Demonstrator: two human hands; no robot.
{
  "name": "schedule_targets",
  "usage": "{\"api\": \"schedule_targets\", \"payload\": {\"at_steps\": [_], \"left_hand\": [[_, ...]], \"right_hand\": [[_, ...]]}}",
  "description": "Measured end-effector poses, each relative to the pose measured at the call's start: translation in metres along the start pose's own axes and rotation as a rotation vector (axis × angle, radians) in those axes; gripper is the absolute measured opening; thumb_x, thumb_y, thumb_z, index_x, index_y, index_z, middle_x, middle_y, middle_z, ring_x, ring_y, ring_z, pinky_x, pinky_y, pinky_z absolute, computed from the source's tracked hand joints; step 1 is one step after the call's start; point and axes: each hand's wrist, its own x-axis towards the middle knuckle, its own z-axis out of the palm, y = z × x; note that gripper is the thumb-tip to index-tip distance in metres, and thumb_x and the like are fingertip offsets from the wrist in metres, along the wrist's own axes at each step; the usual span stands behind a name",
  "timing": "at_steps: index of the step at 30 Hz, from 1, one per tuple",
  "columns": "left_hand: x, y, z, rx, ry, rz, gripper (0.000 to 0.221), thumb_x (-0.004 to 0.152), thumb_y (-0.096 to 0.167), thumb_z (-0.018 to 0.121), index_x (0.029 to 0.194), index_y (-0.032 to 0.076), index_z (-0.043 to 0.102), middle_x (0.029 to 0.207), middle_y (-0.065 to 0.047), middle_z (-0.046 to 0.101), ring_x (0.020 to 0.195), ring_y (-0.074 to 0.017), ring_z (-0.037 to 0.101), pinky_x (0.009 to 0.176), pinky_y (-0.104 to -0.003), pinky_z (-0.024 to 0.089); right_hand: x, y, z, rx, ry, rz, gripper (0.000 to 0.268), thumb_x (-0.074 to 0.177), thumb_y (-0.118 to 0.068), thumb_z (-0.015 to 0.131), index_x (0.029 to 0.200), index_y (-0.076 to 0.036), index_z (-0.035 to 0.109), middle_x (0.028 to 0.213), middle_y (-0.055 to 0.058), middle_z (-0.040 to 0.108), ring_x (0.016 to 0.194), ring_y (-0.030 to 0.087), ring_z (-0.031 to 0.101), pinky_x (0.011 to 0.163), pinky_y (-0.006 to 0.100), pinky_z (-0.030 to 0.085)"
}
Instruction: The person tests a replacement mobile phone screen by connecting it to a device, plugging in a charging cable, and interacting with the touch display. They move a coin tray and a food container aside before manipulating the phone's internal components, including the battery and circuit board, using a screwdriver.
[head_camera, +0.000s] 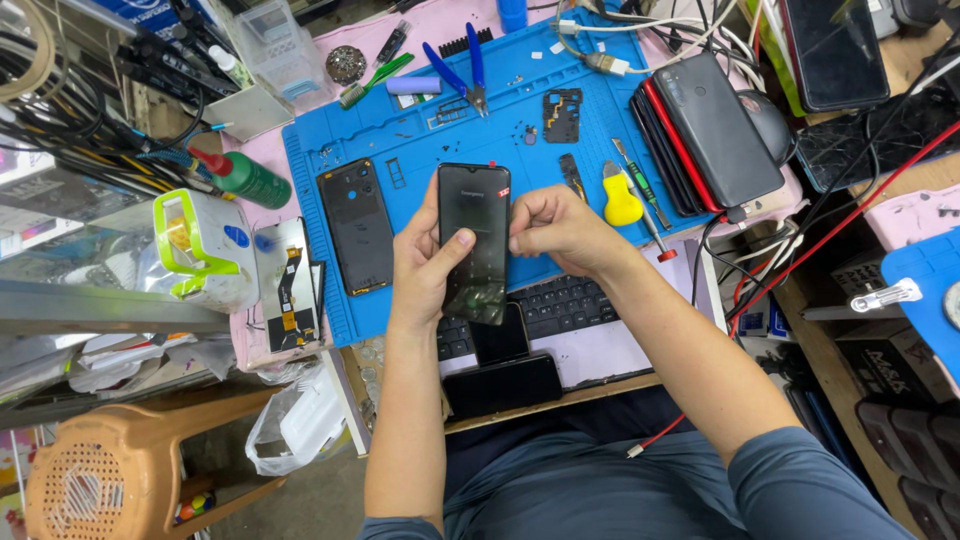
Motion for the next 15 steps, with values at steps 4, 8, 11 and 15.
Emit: {"api": "schedule_targets", "payload": {"at_steps": [4, 8, 11, 15], "left_hand": [[-0.001, -0.003, -0.004, -0.019, -0.013, 0.037, 0.079, 0.094, 0.001, 0.072, 0.160, -0.006, 0.031, 0.149, -0.015, 0.057, 0.136, -0.0200, 0.057, 0.117, -0.034, 0.044], [-0.002, -0.007, -0.009, -0.058, -0.028, 0.036, 0.079, 0.095, 0.002, 0.071, 0.162, -0.006, 0.030, 0.148, -0.016, 0.058, 0.132, -0.0198, 0.059, 0.115, -0.034, 0.045], [-0.003, -0.007, -0.011, -0.058, -0.023, 0.047, 0.079, 0.095, 0.003, 0.071, 0.161, -0.007, 0.029, 0.147, -0.017, 0.058, 0.131, -0.0200, 0.059, 0.114, -0.033, 0.046], [-0.004, -0.005, -0.012, -0.056, -0.054, 0.086, 0.078, 0.097, 0.004, 0.070, 0.161, -0.008, 0.029, 0.149, -0.016, 0.056, 0.133, -0.0183, 0.058, 0.115, -0.032, 0.045]], "right_hand": [[0.001, 0.003, -0.002, 0.008, 0.007, 0.013, 0.009, 0.083, 0.003, 0.076, 0.083, -0.002, 0.068, 0.083, 0.008, 0.072, 0.070, 0.011, 0.065, 0.064, 0.023, 0.051], [0.001, 0.005, -0.002, 0.048, -0.027, 0.000, 0.008, 0.086, 0.003, 0.074, 0.083, -0.002, 0.068, 0.086, 0.008, 0.073, 0.073, 0.012, 0.066, 0.067, 0.024, 0.052], [0.001, 0.003, -0.002, -0.004, -0.008, 0.002, 0.008, 0.086, 0.004, 0.074, 0.085, -0.002, 0.069, 0.088, 0.010, 0.074, 0.075, 0.014, 0.068, 0.069, 0.025, 0.052], [0.001, 0.001, 0.001, 0.019, -0.006, 0.012, 0.008, 0.087, 0.004, 0.074, 0.087, -0.003, 0.069, 0.091, 0.011, 0.075, 0.077, 0.015, 0.069, 0.068, 0.026, 0.053]]}}
